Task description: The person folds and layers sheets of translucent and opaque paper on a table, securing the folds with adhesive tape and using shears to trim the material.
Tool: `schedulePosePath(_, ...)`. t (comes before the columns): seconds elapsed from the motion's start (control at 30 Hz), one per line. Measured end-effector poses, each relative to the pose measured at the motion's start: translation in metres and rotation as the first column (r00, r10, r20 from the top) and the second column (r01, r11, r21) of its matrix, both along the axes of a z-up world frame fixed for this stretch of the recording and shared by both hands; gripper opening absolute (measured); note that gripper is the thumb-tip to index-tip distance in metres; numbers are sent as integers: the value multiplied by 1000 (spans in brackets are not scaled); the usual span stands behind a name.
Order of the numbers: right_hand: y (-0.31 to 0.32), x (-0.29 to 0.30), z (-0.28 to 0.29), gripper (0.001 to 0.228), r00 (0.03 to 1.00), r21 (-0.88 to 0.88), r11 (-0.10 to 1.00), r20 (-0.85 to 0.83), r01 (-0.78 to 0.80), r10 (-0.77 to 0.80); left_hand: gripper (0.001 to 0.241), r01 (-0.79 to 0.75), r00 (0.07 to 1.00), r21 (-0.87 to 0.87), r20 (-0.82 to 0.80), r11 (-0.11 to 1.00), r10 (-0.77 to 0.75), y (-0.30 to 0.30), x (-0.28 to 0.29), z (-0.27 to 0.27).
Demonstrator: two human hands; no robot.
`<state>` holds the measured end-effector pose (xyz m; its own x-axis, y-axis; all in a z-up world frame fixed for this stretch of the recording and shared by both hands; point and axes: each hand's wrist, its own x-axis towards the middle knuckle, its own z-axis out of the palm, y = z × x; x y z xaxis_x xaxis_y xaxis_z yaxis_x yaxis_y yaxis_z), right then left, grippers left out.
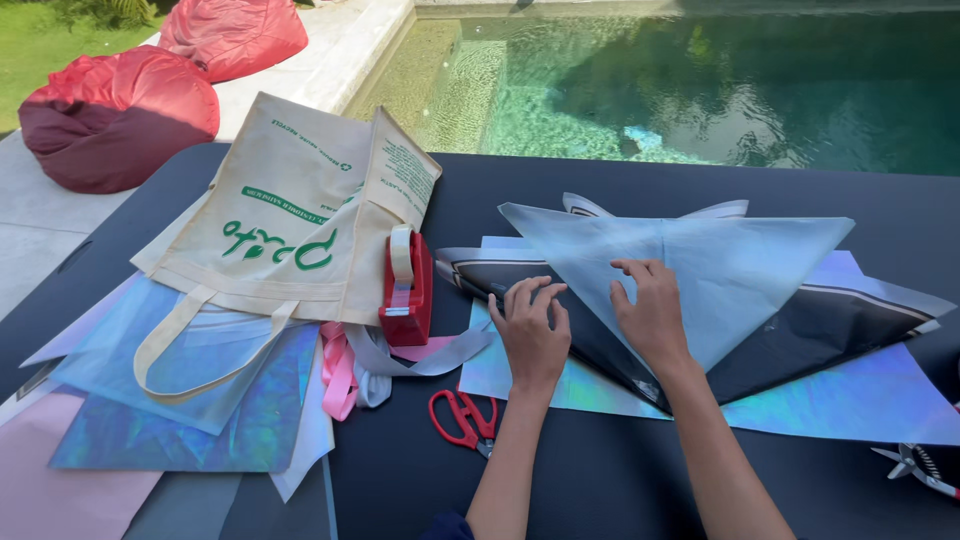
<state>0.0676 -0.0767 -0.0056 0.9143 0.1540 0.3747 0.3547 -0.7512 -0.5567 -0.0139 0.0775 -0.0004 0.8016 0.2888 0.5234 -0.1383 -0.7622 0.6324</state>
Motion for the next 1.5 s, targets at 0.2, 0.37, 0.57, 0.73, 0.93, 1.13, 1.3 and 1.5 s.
schedulePosePath(0.2,132,-28,18,21,950,155,951,-120,-269,289,35,-375,924,-214,-16,902,381,92,-40,-4)
schedulePosePath(0.37,224,-32,-9,29,744,468,867,-514,-173,426,50,-299,917,-739,-48,604,396,120,-69,8)
schedulePosePath(0.57,266,-41,-17,24,642,655,747,-623,114,448,50,-235,937,-847,-66,476,344,135,-68,-1)
schedulePosePath(0.73,274,-59,6,17,639,693,698,-622,181,452,48,-260,935,-840,-96,475,342,138,-71,0)
schedulePosePath(0.93,278,-68,-1,17,660,731,644,-602,227,450,40,-260,936,-856,-110,447,335,143,-63,-21)
schedulePosePath(1.13,269,-87,-16,14,727,742,645,-544,182,420,33,-325,912,-867,-182,377,367,152,-57,-29)
schedulePosePath(1.3,266,-101,-17,12,793,744,657,-471,121,386,18,-386,881,-854,-229,349,413,160,-49,-49)
schedulePosePath(1.5,269,-101,-18,9,875,677,734,-387,56,290,17,-472,845,-785,-274,400,459,164,-43,-55)
